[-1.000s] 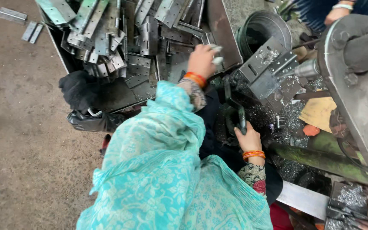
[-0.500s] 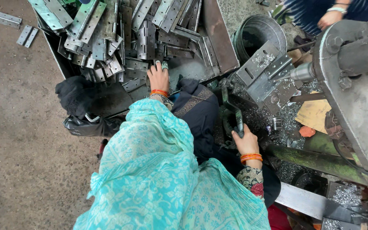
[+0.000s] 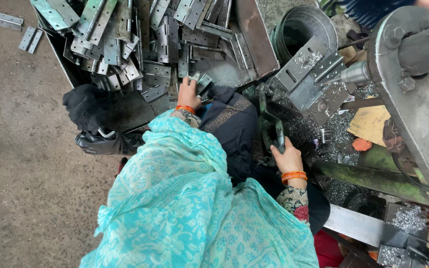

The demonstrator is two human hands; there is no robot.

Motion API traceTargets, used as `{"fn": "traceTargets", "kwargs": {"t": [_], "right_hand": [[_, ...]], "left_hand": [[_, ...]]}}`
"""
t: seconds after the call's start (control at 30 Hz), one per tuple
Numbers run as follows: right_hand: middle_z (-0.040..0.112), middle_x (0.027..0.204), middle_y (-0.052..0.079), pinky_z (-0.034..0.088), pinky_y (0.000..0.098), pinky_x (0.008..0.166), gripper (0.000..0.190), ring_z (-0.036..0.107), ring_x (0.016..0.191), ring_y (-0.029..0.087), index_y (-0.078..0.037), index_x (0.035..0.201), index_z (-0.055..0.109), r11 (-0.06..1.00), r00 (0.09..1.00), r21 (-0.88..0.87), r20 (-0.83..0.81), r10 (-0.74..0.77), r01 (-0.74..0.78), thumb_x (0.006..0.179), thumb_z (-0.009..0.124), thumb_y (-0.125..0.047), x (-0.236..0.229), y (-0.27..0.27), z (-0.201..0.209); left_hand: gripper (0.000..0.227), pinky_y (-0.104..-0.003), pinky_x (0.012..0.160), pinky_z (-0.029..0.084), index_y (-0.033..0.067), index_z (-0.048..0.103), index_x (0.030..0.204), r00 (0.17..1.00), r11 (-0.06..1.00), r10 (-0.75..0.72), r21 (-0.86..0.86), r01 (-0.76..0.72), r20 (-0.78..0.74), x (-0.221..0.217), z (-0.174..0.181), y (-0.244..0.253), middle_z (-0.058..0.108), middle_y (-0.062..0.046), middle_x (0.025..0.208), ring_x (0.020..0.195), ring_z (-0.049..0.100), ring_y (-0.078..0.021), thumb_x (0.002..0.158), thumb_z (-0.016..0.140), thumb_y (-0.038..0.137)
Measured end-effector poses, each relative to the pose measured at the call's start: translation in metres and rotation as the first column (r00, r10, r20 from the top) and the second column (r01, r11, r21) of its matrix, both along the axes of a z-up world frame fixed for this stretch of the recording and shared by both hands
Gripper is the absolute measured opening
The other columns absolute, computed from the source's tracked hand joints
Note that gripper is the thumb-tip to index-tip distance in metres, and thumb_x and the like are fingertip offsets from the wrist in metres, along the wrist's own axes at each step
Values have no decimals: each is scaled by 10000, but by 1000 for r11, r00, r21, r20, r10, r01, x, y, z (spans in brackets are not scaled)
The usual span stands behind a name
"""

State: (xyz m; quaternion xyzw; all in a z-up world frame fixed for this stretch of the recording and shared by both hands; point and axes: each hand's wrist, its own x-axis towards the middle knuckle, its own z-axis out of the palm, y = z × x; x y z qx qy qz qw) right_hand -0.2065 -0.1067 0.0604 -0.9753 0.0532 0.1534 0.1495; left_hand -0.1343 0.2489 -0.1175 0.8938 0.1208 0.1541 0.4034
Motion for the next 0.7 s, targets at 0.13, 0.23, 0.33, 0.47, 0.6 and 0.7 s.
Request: {"fn": "traceTargets", "kwargs": {"t": [0.13, 0.23, 0.33, 0.47, 0.6, 0.7], "right_hand": [[728, 1005, 279, 552, 531, 842, 623, 704, 958, 468, -97, 1384, 594, 1000, 999, -10, -40, -15, 15, 866, 696, -428, 2, 2, 1], [723, 1001, 295, 554, 535, 845, 631, 699, 962, 479, -102, 1392, 589, 1000, 999, -11, -29, -23, 23, 862, 702, -426, 1, 2, 2], [725, 1007, 294, 559, 540, 846, 613, 701, 964, 481, -108, 1373, 599, 999, 999, -9, -40, -37, 37, 858, 702, -423, 1, 2, 0], [719, 1029, 293, 553, 553, 845, 601, 686, 981, 495, -116, 1361, 600, 1000, 1000, 12, 9, -22, 22, 852, 713, -413, 1, -1, -4], [724, 1051, 273, 563, 544, 849, 616, 691, 996, 481, -114, 1359, 583, 999, 999, -8, -23, -47, 46, 850, 717, -435, 0, -3, -10], [719, 1071, 267, 567, 537, 846, 660, 692, 996, 472, -106, 1390, 545, 998, 998, -5, -17, -55, 55, 845, 719, -436, 0, -2, -12]], "left_hand": [[537, -499, 919, 521, 1, 609, 1200, 994, 979, 99, -185, -90, 42, 7, 5, 15, 579, -228, 1219, 1080, 593, -458, 685, 754, 53], [411, -488, 937, 530, 22, 647, 1148, 986, 967, 167, -191, -169, -25, 9, 5, 20, 637, -201, 1162, 1080, 623, -431, 753, 746, 74], [393, -505, 870, 524, 48, 673, 1135, 974, 965, 212, -137, -222, -86, 16, 8, 21, 667, -198, 1107, 1033, 635, -438, 748, 741, 65], [418, -447, 859, 560, 144, 726, 1179, 962, 915, 256, -299, -272, -91, 43, 25, 20, 744, -149, 1005, 948, 716, -350, 768, 796, 115], [567, -388, 844, 573, 181, 722, 1286, 988, 917, 151, -367, -155, -40, 79, 64, 8, 782, -111, 991, 917, 737, -277, 734, 791, 72], [610, -352, 868, 577, 162, 684, 1309, 996, 880, -50, -468, 81, 78, 111, 90, -26, 784, -87, 1036, 938, 756, -228, 718, 788, 52]]}}
